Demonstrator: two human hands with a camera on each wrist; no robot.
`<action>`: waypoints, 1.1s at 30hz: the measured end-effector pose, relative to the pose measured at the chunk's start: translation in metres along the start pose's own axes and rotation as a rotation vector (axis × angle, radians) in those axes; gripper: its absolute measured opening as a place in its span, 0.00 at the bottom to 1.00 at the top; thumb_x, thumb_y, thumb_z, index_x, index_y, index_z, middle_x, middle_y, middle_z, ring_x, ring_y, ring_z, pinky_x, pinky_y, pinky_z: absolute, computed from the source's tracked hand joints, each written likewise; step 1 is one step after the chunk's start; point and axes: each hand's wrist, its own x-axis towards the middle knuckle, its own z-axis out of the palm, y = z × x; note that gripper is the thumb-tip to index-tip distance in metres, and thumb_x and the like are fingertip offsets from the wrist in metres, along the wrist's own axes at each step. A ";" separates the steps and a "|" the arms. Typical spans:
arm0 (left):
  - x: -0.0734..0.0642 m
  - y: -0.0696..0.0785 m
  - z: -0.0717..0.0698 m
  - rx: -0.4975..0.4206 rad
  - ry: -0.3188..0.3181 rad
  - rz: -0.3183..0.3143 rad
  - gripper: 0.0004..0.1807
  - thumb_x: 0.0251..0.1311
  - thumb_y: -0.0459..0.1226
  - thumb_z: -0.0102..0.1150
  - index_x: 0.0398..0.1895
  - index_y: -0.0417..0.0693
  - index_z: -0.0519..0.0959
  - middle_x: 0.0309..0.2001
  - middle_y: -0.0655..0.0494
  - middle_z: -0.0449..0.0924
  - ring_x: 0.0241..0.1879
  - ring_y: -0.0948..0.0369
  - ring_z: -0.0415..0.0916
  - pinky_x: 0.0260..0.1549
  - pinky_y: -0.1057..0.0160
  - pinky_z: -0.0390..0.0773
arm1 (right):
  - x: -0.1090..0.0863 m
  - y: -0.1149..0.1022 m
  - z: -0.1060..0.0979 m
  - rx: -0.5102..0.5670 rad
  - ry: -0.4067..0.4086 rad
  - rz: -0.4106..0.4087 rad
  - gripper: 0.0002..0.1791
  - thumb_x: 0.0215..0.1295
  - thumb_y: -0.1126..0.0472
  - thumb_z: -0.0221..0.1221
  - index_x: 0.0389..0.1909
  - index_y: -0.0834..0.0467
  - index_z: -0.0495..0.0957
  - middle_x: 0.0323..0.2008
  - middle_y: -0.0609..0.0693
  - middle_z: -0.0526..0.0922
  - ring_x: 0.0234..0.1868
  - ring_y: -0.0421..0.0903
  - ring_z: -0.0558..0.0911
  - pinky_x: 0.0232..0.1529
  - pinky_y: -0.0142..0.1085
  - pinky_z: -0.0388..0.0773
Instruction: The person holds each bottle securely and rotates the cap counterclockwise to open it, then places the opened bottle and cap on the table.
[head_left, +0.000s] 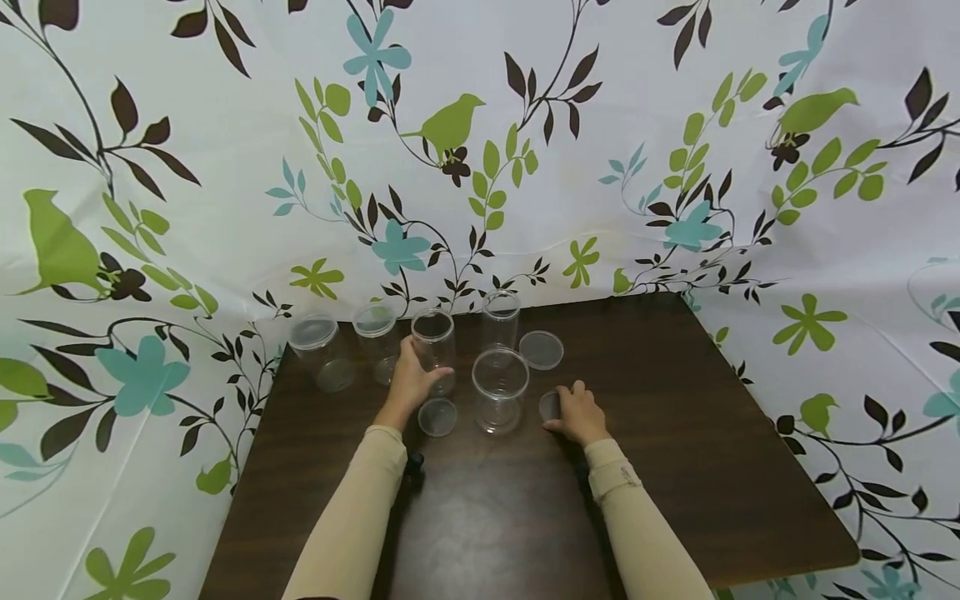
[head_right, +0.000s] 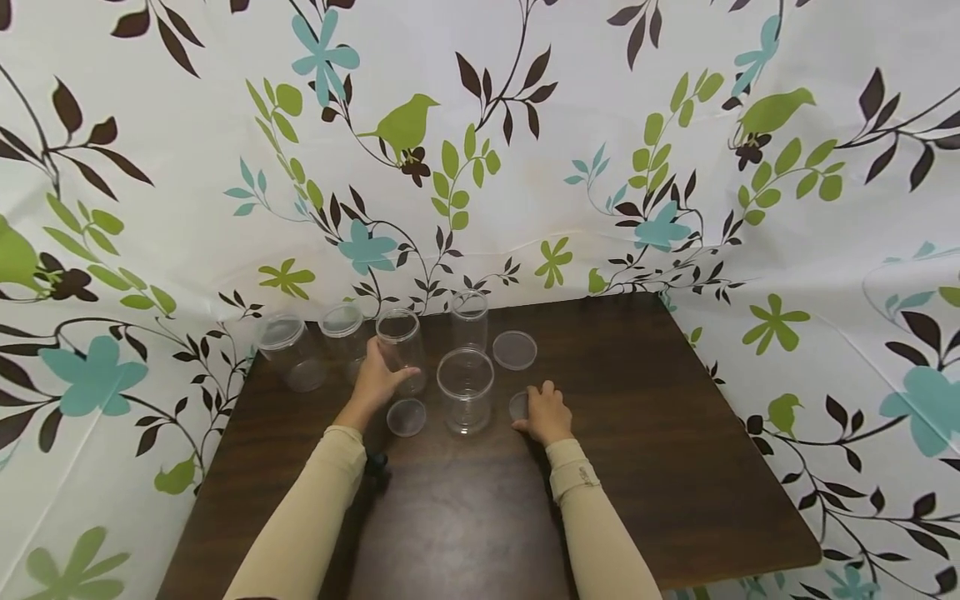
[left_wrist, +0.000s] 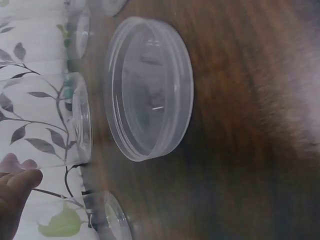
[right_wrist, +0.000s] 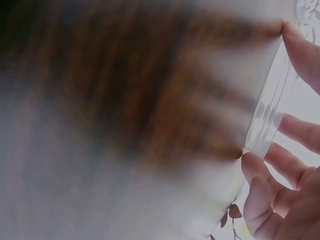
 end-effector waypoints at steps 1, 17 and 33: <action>0.003 -0.001 0.001 -0.004 0.003 -0.005 0.51 0.48 0.38 0.81 0.68 0.37 0.55 0.61 0.28 0.72 0.61 0.35 0.71 0.62 0.41 0.69 | 0.000 -0.001 0.001 0.001 0.001 0.001 0.45 0.51 0.47 0.78 0.66 0.62 0.72 0.48 0.62 0.69 0.43 0.59 0.73 0.33 0.52 0.77; 0.027 -0.017 0.013 -0.009 0.025 -0.080 0.52 0.47 0.37 0.82 0.66 0.37 0.53 0.60 0.26 0.70 0.63 0.35 0.69 0.63 0.43 0.67 | 0.005 -0.007 0.008 -0.027 -0.010 -0.009 0.44 0.49 0.47 0.78 0.65 0.61 0.73 0.49 0.61 0.69 0.43 0.58 0.74 0.33 0.52 0.78; 0.035 -0.013 0.028 0.009 -0.033 -0.127 0.53 0.53 0.42 0.79 0.72 0.40 0.50 0.67 0.29 0.65 0.68 0.38 0.65 0.66 0.43 0.65 | 0.008 0.001 -0.001 -0.017 -0.014 0.028 0.44 0.51 0.47 0.78 0.66 0.61 0.72 0.49 0.61 0.68 0.45 0.59 0.73 0.35 0.53 0.78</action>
